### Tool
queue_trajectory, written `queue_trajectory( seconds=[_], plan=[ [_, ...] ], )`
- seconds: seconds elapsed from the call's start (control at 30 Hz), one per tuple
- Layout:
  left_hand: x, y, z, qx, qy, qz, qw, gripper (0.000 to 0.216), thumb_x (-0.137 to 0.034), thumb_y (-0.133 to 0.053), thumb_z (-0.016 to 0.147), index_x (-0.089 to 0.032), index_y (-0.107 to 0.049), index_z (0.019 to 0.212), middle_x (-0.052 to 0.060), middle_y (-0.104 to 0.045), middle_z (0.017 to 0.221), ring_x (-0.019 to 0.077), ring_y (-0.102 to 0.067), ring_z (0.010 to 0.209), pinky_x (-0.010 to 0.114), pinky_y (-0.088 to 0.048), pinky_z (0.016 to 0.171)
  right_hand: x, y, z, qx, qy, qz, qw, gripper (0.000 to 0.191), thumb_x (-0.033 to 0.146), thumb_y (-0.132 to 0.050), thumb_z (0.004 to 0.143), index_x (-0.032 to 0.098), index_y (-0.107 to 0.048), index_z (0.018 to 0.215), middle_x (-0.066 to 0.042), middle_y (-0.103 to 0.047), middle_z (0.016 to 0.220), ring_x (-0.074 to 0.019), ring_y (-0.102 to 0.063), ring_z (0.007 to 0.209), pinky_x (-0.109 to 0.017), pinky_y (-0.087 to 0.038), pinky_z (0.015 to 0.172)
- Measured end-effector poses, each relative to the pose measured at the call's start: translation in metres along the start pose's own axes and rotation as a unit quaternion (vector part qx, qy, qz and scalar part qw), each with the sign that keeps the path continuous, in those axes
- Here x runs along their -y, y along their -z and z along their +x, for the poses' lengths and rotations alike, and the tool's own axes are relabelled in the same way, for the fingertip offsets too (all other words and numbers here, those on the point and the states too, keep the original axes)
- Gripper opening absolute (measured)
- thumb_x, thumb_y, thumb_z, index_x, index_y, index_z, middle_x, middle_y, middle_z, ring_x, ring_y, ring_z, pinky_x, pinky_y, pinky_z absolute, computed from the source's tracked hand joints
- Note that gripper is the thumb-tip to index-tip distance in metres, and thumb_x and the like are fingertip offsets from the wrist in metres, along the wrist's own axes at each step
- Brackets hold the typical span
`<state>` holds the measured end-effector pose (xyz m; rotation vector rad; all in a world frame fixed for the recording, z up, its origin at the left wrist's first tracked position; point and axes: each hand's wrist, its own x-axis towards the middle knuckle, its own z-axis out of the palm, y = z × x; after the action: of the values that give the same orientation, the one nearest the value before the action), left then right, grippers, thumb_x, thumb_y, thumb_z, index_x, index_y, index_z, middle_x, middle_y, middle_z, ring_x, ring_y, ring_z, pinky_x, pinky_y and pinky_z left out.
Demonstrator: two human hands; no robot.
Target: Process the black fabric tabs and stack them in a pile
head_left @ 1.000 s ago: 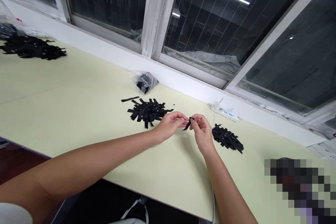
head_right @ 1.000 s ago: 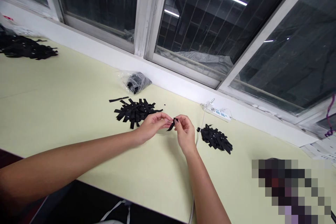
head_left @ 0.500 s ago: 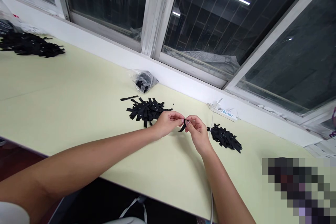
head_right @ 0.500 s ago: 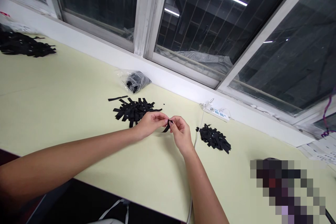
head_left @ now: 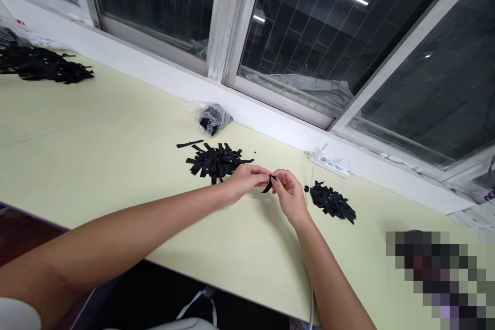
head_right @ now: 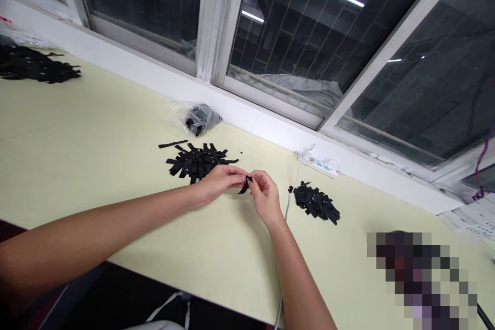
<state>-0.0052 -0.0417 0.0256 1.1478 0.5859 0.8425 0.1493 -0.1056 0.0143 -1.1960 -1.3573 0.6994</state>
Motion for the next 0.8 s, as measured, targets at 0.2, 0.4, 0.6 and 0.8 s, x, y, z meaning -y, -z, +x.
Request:
queue_trajectory(
  seconds=[0.2, 0.4, 0.6, 0.8],
  plan=[
    [-0.001, 0.0, -0.001, 0.018, -0.022, 0.041, 0.999, 0.022, -0.028, -0.082, 0.068, -0.015, -0.078, 0.085, 0.006, -0.073, 0.082, 0.0157, -0.063, 0.079, 0.032, -0.049, 0.08, 0.0, -0.004, -0.001, -0.018, 0.019, -0.018, 0.999, 0.025, 0.047, -0.064, 0.087, 0.023, -0.06, 0.094, -0.001, -0.061, 0.081, -0.0149, -0.054, 0.07, -0.028, -0.044, 0.062],
    [0.007, 0.005, 0.002, 0.003, 0.015, 0.032, 0.999, 0.026, -0.026, -0.084, 0.065, -0.014, -0.078, 0.087, 0.005, -0.071, 0.079, 0.0136, -0.061, 0.074, 0.031, -0.047, 0.077, -0.01, -0.007, -0.002, -0.029, 0.011, -0.052, 0.998, 0.023, 0.044, -0.06, 0.088, 0.023, -0.06, 0.098, 0.0, -0.061, 0.082, -0.0147, -0.053, 0.07, -0.028, -0.043, 0.063],
    [0.016, 0.01, 0.007, 0.023, 0.075, -0.051, 0.996, 0.031, -0.02, -0.088, 0.06, -0.012, -0.077, 0.088, 0.007, -0.071, 0.082, 0.0122, -0.06, 0.074, 0.031, -0.049, 0.08, -0.012, -0.008, -0.006, -0.041, 0.035, -0.123, 0.991, 0.018, 0.038, -0.053, 0.091, 0.023, -0.061, 0.097, -0.001, -0.063, 0.084, -0.0162, -0.055, 0.073, -0.03, -0.044, 0.067],
    [0.016, 0.01, 0.007, 0.022, 0.091, -0.072, 0.993, 0.03, -0.016, -0.087, 0.061, -0.012, -0.077, 0.089, 0.008, -0.072, 0.086, 0.012, -0.061, 0.077, 0.03, -0.051, 0.081, -0.009, -0.008, -0.006, -0.044, 0.062, -0.167, 0.983, 0.018, 0.035, -0.05, 0.093, 0.023, -0.063, 0.098, -0.003, -0.066, 0.09, -0.0182, -0.058, 0.078, -0.031, -0.045, 0.069]
  ],
)
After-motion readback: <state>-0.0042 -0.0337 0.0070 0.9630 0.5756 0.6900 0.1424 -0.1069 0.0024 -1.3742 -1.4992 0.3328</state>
